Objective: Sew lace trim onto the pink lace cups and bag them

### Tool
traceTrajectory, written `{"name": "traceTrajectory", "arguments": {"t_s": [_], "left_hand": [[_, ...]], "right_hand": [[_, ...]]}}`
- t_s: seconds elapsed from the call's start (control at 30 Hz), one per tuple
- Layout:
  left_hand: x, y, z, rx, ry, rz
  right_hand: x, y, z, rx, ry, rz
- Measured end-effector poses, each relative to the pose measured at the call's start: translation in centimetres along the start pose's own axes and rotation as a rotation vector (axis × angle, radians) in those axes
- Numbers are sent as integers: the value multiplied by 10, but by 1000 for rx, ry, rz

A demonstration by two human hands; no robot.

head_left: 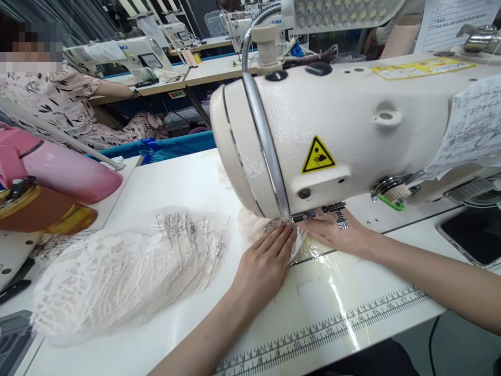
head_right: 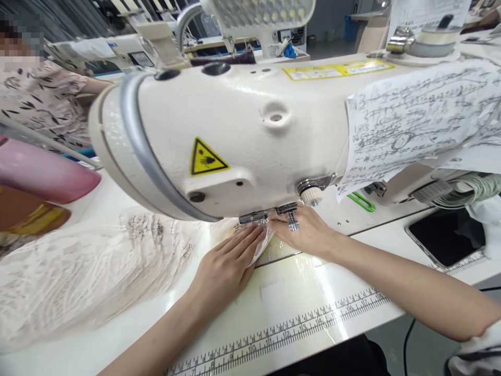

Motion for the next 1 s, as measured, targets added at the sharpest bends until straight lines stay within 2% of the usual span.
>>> {"name": "traceTrajectory", "arguments": {"t_s": [0.1, 0.23, 0.47, 0.73, 1.0], "left_hand": [[3, -2, 0, 21, -4, 10], [10, -2, -2, 40, -35, 7], [16, -1, -1, 77, -110, -38], [15, -1, -4, 74, -94, -72], [10, 1, -3, 42, -29, -98]], "right_hand": [[6, -1, -1, 28, -109, -18], [16, -4, 1, -4, -219, -60], [19, -6, 14, 40, 41, -108], [17, -8, 16, -2, 43, -145], [18, -8, 15, -18, 31, -101]]}}
Point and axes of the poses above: each hand's wrist, its own y-axis towards the middle knuckle, its own z-axis out of the palm, x = y × z, the point moved 2 cm from there along y, towards the middle knuckle, and after that the axes turned 12 degrees about y, right-handed, at the moved point
